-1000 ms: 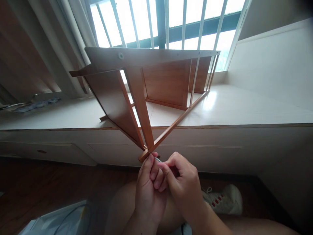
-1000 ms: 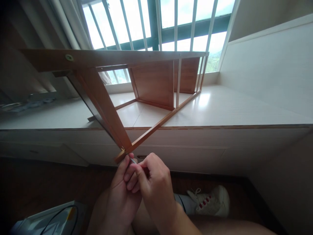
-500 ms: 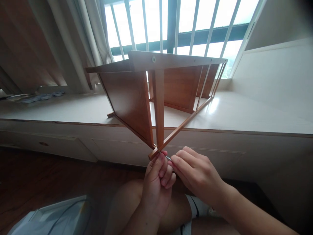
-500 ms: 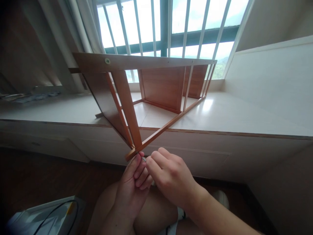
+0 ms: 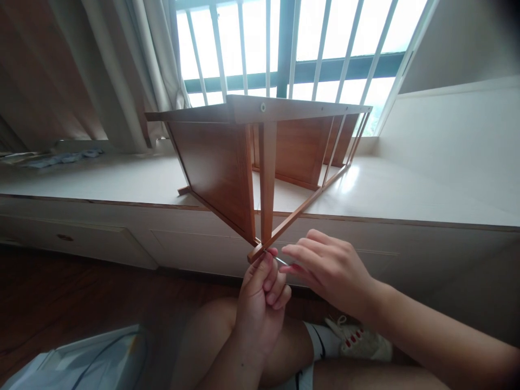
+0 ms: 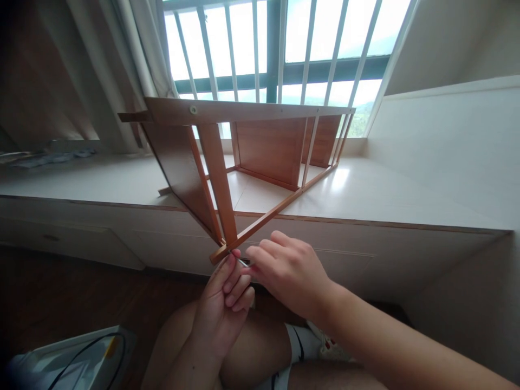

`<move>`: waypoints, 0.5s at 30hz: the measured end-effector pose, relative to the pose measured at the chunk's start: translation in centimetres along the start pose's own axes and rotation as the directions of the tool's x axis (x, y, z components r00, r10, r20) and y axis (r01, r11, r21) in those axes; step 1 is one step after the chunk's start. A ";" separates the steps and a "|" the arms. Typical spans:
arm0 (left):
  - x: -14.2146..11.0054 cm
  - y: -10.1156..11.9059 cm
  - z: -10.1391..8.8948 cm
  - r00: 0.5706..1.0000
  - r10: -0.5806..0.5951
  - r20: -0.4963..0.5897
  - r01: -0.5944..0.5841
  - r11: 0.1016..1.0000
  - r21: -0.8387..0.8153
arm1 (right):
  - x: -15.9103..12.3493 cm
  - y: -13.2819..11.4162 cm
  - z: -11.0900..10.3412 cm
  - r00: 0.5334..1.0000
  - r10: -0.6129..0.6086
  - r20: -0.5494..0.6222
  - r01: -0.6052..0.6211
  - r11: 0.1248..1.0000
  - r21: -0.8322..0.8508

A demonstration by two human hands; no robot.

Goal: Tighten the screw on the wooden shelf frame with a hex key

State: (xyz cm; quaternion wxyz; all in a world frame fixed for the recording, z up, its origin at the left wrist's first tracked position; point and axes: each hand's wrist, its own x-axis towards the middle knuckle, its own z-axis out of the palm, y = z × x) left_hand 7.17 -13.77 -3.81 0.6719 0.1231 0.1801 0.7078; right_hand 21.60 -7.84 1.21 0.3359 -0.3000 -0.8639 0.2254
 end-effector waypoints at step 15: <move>0.1 0.4 -0.6 0.993 0.003 -0.115 0.016 0.986 0.164 | -1.2 -4.6 6.5 0.793 0.500 0.348 -0.407 0.009 0.913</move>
